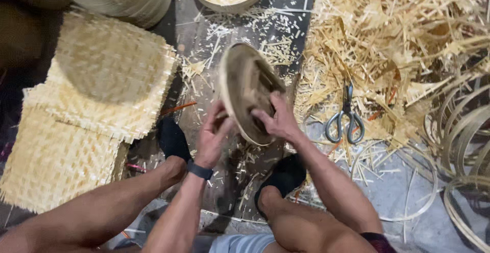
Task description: The person sits on the floor and repeatedly trims the edges of woven bamboo mats to fit circular frames. They place a mat on a wooden block, use shears to cut the excess material around the perimeter, and then place a circular frame on top to check the fit. The process is repeated for multiple mats.
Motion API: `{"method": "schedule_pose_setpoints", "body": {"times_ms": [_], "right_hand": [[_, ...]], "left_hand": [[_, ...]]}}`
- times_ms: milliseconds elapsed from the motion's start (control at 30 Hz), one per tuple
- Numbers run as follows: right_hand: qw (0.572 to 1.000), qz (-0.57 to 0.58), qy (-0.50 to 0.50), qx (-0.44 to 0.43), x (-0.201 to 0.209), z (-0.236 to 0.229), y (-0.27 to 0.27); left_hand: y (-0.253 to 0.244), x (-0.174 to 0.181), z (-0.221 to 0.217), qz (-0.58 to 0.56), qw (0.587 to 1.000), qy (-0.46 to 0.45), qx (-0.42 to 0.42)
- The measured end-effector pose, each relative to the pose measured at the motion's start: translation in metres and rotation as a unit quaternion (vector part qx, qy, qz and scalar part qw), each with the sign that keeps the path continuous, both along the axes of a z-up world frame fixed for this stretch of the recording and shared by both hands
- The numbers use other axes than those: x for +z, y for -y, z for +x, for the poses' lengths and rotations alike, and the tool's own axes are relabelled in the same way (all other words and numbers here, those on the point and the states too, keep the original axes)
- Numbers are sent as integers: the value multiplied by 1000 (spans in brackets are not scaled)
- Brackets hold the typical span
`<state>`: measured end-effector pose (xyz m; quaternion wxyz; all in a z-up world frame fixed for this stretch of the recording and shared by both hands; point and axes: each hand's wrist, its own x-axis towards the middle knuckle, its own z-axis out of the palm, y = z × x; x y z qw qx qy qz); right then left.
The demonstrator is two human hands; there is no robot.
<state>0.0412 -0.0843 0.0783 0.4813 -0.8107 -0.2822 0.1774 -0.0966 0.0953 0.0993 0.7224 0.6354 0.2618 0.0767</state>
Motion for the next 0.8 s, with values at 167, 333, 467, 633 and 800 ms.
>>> {"method": "schedule_pose_setpoints", "body": {"times_ms": [167, 333, 467, 633, 800], "right_hand": [[932, 162, -238, -220, -8, -41, -29], [765, 440, -403, -242, 5, -45, 1], [741, 510, -363, -243, -14, -50, 67], [720, 462, -408, -318, -72, -77, 112], [712, 430, -476, -286, -120, -81, 66]], "left_hand": [[34, 15, 7, 296, 955, 25, -19], [33, 20, 39, 493, 861, 109, -56], [-7, 12, 71, 386, 916, -101, -45], [-100, 12, 83, 428, 899, -49, 76], [-191, 28, 105, 474, 875, 21, 93]]}}
